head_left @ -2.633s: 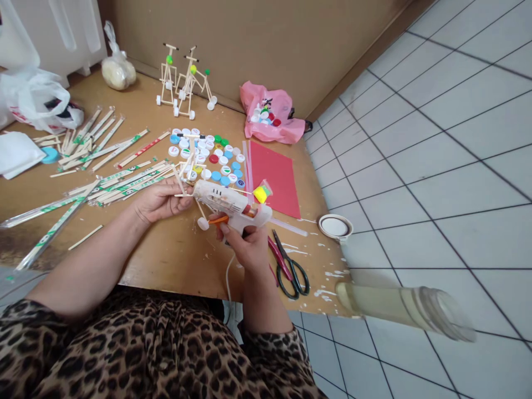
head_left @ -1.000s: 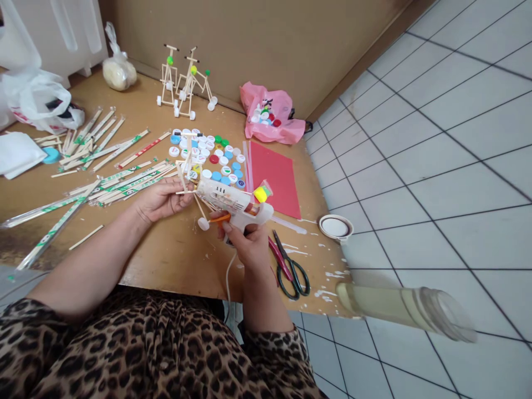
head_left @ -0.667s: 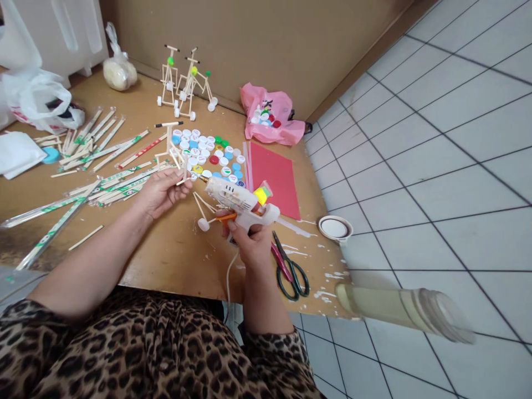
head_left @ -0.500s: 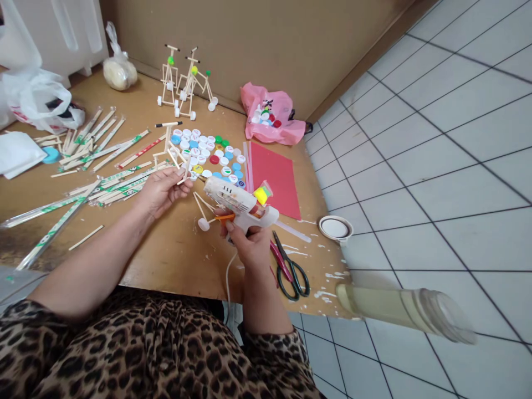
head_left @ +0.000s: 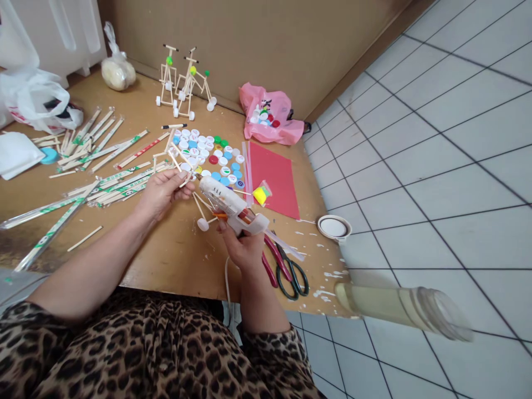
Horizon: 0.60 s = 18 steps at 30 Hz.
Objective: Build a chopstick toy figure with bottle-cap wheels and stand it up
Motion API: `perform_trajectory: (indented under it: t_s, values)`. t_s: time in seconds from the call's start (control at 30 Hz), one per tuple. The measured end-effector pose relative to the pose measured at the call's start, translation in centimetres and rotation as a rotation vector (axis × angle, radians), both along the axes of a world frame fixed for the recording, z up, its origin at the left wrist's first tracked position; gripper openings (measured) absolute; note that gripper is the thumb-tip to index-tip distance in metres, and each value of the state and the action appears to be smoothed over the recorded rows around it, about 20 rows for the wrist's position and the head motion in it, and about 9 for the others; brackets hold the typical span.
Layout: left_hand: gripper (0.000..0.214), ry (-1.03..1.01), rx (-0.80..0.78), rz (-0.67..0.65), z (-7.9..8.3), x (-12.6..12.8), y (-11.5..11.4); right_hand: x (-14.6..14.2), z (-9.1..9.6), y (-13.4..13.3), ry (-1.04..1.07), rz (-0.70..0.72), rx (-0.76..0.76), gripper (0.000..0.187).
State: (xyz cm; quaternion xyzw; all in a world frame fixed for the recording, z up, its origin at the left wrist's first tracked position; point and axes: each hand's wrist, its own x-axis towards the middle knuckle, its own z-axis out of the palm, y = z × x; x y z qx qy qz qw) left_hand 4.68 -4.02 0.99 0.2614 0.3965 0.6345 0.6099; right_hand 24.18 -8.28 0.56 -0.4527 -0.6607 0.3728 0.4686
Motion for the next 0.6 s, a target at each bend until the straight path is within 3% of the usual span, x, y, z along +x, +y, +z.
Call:
perform_trajectory:
  t_s: [0.3, 0.6]
  values:
    - [0.031, 0.021, 0.052, -0.004, -0.23, -0.07, 0.0, -0.13, -0.45, 0.38, -0.073, -0.034, 0.168, 0.018]
    - [0.024, 0.047, 0.03, 0.004, 0.09, 0.03, -0.05, -0.25, -0.05, 0.39, -0.144, -0.015, 0.274, 0.018]
